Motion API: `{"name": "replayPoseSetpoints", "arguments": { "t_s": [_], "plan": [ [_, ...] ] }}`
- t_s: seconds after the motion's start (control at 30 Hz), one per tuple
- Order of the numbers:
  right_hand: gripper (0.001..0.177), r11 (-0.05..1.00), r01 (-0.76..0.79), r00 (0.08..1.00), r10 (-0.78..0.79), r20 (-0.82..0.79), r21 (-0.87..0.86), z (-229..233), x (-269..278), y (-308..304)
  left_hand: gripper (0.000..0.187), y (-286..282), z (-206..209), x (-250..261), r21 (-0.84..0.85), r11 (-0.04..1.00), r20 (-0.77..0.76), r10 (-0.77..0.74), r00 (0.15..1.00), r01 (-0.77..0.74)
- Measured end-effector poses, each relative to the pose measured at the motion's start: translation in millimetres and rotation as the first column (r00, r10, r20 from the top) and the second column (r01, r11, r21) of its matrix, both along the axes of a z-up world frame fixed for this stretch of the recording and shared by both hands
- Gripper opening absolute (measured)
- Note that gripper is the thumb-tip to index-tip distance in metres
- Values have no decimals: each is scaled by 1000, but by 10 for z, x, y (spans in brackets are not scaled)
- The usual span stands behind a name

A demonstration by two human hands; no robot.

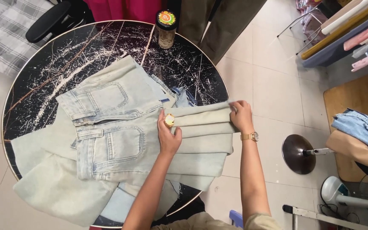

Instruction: The person is pleating and arranging a piece of light-colored denim fabric on a round table while holding a small snack.

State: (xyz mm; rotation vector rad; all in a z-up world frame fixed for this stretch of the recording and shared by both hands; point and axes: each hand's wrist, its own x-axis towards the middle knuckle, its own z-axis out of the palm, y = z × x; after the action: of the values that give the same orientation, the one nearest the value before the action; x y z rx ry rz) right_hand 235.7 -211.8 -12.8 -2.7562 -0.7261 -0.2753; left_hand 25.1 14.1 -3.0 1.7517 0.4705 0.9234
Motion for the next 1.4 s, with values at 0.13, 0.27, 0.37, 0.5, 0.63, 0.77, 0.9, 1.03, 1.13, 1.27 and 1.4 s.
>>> {"name": "replayPoseSetpoints", "arguments": {
  "t_s": [0.13, 0.27, 0.37, 0.5, 0.63, 0.77, 0.9, 1.03, 1.13, 1.27, 1.4],
  "plan": [
    [62, 997, 60, 998, -60, -2, -41, 502, -222, 343, 50, 3, 54, -11, 7, 1000, -1, 1, 1000, -1],
    [56, 970, -211, 975, 199, 103, 121, 657, -357, 714, 49, 0, 56, -16, 2, 1000, -8, -5, 1000, 5],
    [46, 920, -382, 920, 370, 128, 90, 689, -632, 1046, 49, 11, 59, -22, 11, 1000, -16, -12, 1000, 12],
    [39, 869, -480, 877, 476, -61, -119, 666, -990, 1332, 50, 30, 97, -30, 39, 999, -36, -11, 999, 12],
    [47, 919, -333, 938, 299, -176, -213, 602, -956, 1256, 49, 31, 114, -36, 34, 999, -45, -13, 999, 15],
    [51, 973, -129, 971, 84, -224, -192, 452, -715, 982, 48, 12, 83, -28, 22, 1000, -44, -11, 999, 12],
    [43, 987, 42, 982, -12, -191, 153, 83, -153, 559, 49, 1, 79, -18, 23, 1000, -54, -3, 999, 4],
    [45, 766, 243, 936, -23, -352, 596, 21, 34, 255, 50, 2, 70, -19, 21, 1000, -31, -2, 1000, 3],
    [54, 729, 250, 942, -31, -334, 637, -156, 206, 138, 50, 7, 58, -12, 32, 999, -18, -3, 1000, 3],
    [49, 688, 311, 894, 23, -447, 656, -324, 388, 43, 50, 2, 57, -13, 34, 999, -8, 0, 1000, 0],
    [33, 567, 339, 871, 113, -479, 751, -301, 414, 76, 50, 8, 52, -18, 28, 1000, -19, -6, 1000, 6]
  ]
}}
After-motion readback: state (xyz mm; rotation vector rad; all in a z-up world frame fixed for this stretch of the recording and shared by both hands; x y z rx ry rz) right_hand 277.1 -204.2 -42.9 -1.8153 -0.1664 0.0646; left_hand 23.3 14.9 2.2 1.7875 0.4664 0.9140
